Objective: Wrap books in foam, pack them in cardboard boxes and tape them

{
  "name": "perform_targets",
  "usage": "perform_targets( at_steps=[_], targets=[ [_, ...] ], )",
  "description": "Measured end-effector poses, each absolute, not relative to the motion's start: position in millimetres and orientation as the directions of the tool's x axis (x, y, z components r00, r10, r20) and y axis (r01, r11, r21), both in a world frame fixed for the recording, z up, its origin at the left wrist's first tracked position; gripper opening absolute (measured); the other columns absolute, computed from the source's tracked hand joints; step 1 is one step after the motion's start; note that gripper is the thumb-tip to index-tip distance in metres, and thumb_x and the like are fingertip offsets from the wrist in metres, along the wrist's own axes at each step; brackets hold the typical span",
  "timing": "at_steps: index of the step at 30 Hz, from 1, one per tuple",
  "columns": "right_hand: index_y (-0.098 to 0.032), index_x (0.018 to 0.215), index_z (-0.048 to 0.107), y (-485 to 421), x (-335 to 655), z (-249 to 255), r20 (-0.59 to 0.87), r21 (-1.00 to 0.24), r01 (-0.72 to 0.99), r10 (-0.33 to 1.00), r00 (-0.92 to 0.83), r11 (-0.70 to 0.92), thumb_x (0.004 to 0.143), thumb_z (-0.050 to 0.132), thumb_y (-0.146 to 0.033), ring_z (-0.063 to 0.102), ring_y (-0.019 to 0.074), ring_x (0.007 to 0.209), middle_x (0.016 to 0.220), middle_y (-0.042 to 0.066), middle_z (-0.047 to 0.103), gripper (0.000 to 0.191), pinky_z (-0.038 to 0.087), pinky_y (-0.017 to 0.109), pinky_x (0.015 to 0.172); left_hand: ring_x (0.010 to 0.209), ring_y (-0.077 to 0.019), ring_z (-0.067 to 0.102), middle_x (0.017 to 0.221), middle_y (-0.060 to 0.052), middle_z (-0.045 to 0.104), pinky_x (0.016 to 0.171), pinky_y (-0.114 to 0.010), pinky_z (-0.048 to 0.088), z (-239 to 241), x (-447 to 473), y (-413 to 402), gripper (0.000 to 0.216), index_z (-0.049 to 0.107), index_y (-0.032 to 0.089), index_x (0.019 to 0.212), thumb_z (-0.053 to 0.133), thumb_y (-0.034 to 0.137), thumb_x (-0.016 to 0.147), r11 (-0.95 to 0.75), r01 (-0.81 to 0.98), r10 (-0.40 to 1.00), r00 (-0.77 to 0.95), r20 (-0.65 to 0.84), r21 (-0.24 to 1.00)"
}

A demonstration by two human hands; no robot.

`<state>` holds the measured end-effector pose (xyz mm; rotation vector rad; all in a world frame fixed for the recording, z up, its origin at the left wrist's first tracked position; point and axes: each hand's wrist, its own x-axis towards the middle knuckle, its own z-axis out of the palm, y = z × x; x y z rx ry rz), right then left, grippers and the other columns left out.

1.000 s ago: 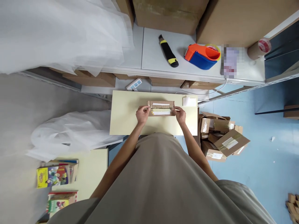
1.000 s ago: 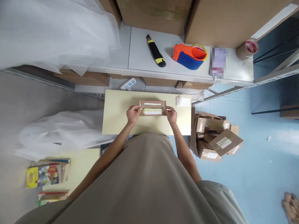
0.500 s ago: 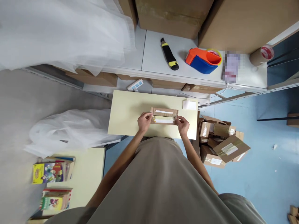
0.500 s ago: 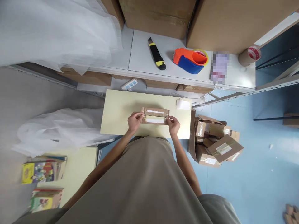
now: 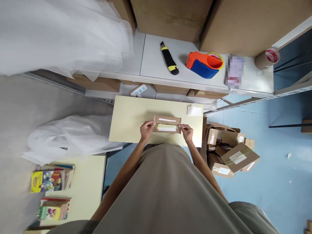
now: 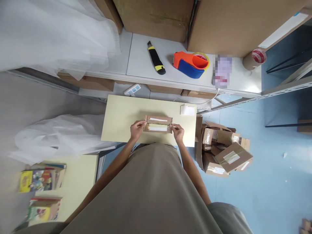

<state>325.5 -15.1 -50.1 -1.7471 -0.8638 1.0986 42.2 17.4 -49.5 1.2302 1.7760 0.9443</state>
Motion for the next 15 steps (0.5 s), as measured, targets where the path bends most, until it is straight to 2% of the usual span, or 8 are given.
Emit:
perform_targets(
  at_steps=[6, 9, 12, 15],
  targets=[
    [-0.023, 0.09, 0.081, -15, 329, -56, -0.297, -0.94, 0.067, 0.898, 0.323, -0.335, 0.077, 0.086, -0.067, 0.078, 0.026, 0.083, 0.103, 0.01, 0.086, 0.046, 0.065, 0.04, 0.077, 0.093, -0.0229, 0.082, 0.111, -0.009, 0.087, 0.091, -0.037, 0.066, -49, 46, 16, 0.028, 0.083, 0.023, 0.099, 0.073, 0.049, 0.097, 0.275, 0.379, 0.943, -0.285, -0.171, 0.884],
    [-0.023, 0.093, 0.081, -17, 330, -57, -0.264, -0.942, 0.122, 0.915, 0.305, -0.313, 0.083, 0.08, -0.072, 0.078, 0.0264, 0.085, 0.107, 0.011, 0.086, 0.05, 0.066, 0.041, 0.078, 0.095, -0.0233, 0.081, 0.113, -0.01, 0.086, 0.092, -0.038, 0.067, -48, 51, 15, 0.024, 0.081, 0.024, 0.1, 0.069, 0.044, 0.099, 0.255, 0.433, 0.947, -0.294, -0.132, 0.865],
    [-0.025, 0.097, 0.08, -18, 333, -52, -0.22, -0.931, 0.235, 0.943, 0.25, -0.279, 0.092, 0.071, -0.074, 0.08, 0.0268, 0.088, 0.11, 0.012, 0.085, 0.051, 0.068, 0.043, 0.083, 0.108, -0.0282, 0.078, 0.11, -0.01, 0.082, 0.105, -0.047, 0.066, -43, 60, 15, 0.014, 0.078, 0.026, 0.097, 0.066, 0.033, 0.099, 0.192, 0.566, 0.951, -0.31, -0.008, 0.802],
    [-0.026, 0.101, 0.081, -10, 340, -28, -0.092, -0.918, 0.362, 0.975, 0.204, -0.162, 0.1, 0.067, -0.071, 0.081, 0.03, 0.097, 0.112, 0.013, 0.083, 0.047, 0.069, 0.048, 0.092, 0.129, -0.0333, 0.072, 0.122, -0.014, 0.077, 0.119, -0.056, 0.058, -25, 71, 24, 0.011, 0.077, 0.028, 0.097, 0.066, 0.025, 0.098, 0.101, 0.679, 0.941, -0.302, 0.151, 0.727]
  ],
)
